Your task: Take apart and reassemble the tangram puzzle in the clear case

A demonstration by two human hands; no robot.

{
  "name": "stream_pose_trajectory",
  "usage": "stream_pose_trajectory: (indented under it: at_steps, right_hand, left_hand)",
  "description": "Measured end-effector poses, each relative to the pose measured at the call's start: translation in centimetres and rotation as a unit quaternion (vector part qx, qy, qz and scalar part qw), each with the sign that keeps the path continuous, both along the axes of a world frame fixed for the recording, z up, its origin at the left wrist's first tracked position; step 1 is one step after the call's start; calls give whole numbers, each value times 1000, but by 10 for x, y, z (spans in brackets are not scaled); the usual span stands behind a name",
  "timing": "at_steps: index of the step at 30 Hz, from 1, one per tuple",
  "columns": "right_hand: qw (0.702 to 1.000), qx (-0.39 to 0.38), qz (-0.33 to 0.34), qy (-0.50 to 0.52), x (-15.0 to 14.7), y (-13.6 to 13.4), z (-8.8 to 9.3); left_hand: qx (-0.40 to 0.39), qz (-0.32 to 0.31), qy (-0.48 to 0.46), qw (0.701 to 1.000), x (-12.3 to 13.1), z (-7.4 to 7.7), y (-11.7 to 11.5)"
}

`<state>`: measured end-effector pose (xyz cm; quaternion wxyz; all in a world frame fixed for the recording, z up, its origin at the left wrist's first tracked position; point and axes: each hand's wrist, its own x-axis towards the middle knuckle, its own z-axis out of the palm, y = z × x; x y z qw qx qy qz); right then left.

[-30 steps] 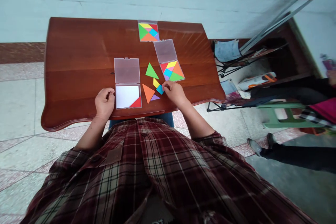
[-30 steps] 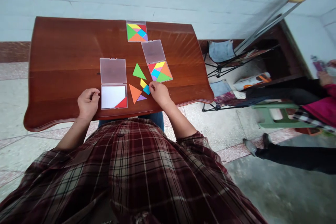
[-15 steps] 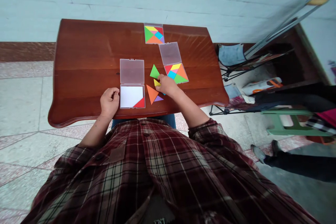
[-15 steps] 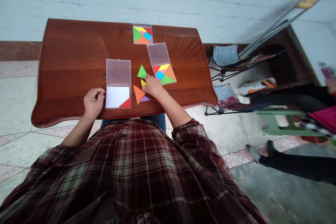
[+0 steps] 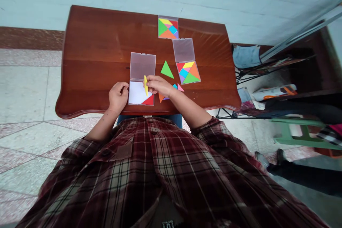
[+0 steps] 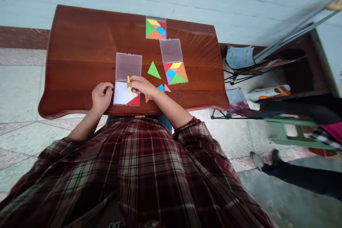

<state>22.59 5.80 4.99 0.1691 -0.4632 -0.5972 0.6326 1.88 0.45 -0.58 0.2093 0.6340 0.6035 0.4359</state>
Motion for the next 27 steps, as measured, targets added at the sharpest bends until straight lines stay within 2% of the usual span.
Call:
stream_pose_trajectory:
  at_steps: [3, 6, 11, 14, 16, 18, 20, 25, 27]
  right_hand:
    - [997, 24, 57, -40, -20, -7, -2]
    - [978, 131, 116, -118, -32, -14, -1]
    - [887, 289, 235, -274, -45, -25, 6]
    - [840, 336, 272, -328, -49, -32, 9]
    - [824, 346, 284, -346, -51, -34, 11]
    - [822, 344, 295, -345, -50, -34, 12]
    - [835, 329, 296, -327, -46, -31, 12]
    - [876, 303, 210, -311, -29, -15, 7]
    - [878, 297, 219, -305, -25, -13, 7]
  left_hand:
    - [-8, 1, -1, 1000, 1, 2, -1]
    - [-15, 4, -9, 1000, 1, 2, -1]
    - [-24, 44, -88, 995, -1, -5, 1]
    - [-32, 56, -134, 989, 0, -7, 0]
    - [-30, 55, -145, 987, 0, -6, 0]
    - [-25, 53, -146, 988, 1, -6, 0]
    - [-22, 53, -142, 988, 1, -6, 0]
    - [-32, 54, -130, 990, 0, -8, 0]
    - [-26, 48, -130, 990, 1, -7, 0]
